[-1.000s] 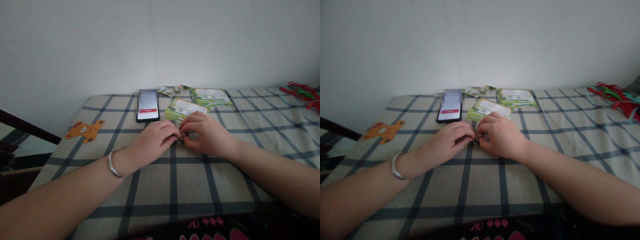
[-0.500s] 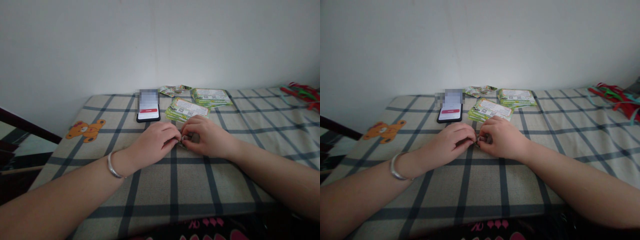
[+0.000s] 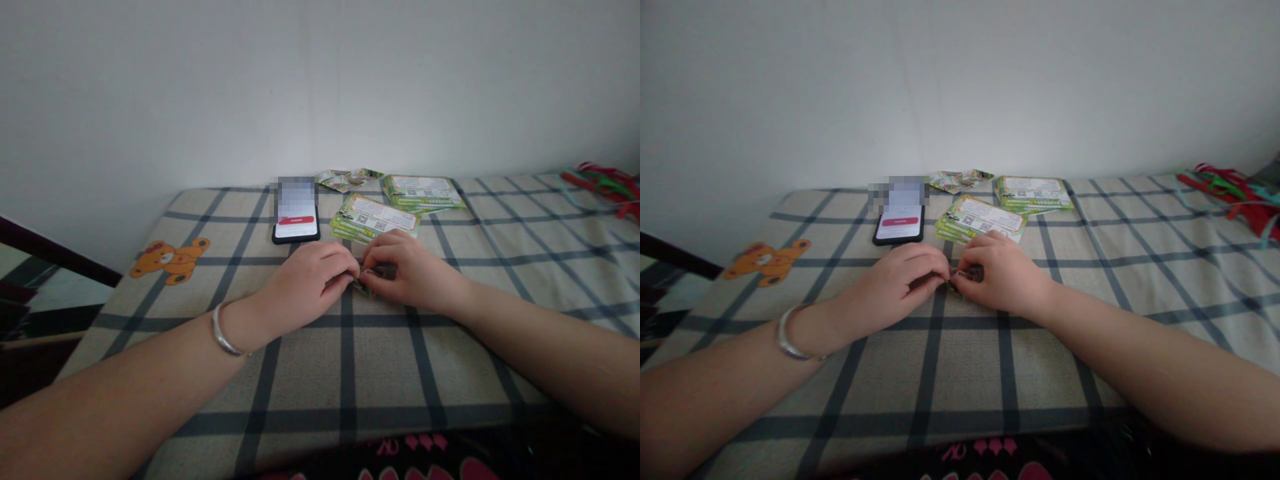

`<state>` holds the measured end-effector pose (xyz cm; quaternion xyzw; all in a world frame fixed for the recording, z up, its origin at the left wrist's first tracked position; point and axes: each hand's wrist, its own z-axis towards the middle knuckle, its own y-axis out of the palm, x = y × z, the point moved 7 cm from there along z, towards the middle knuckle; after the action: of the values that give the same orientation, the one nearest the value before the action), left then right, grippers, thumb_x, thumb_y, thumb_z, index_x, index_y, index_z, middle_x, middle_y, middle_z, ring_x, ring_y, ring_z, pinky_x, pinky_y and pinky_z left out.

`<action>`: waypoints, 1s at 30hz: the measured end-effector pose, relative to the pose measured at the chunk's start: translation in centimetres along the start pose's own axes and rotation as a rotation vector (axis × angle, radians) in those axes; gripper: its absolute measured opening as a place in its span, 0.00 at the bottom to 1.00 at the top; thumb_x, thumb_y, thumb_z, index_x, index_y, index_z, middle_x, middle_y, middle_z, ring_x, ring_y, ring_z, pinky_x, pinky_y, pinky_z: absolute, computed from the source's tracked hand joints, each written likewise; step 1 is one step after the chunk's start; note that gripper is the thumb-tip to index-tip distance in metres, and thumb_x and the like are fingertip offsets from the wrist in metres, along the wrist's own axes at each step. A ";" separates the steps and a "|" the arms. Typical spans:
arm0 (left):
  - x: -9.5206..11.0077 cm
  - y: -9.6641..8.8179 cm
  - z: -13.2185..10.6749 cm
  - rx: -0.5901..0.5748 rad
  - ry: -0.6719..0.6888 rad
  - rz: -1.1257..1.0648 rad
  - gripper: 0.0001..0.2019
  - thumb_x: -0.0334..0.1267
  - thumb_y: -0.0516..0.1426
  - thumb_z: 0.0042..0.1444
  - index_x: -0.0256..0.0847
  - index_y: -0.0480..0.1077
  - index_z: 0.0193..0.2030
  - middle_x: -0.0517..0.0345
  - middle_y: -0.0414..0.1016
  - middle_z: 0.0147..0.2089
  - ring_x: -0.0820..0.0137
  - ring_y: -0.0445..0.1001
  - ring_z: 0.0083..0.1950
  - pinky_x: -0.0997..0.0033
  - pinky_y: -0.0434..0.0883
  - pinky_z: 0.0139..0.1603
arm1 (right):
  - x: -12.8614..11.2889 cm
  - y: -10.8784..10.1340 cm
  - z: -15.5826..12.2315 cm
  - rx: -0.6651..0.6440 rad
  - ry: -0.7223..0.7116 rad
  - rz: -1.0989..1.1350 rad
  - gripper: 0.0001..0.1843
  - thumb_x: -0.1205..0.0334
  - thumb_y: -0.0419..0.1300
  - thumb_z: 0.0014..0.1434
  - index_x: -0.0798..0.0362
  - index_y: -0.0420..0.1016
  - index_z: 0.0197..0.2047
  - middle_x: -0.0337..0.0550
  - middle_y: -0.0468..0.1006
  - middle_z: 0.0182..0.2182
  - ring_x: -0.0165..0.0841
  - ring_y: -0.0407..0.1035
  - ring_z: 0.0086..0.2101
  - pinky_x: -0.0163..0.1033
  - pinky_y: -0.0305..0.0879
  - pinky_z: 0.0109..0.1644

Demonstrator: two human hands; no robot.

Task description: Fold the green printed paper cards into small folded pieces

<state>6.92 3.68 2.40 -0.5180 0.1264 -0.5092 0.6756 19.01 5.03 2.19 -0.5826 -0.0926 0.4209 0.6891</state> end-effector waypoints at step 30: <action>1.1 -0.2 -0.5 -0.004 0.148 0.229 0.06 0.37 0.56 0.63 0.40 0.73 0.39 0.56 0.74 0.43 0.66 0.71 0.44 0.63 0.67 0.47 | -3.4 -0.9 -1.6 -0.088 -0.514 -0.557 0.13 0.64 0.50 0.68 0.53 0.74 0.36 0.40 0.75 0.31 0.32 0.61 0.31 0.40 0.49 0.34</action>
<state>6.97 2.50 2.70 -0.4626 0.2355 -0.4652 0.7170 18.27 1.57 3.69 -0.4396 -0.4353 0.3454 0.7057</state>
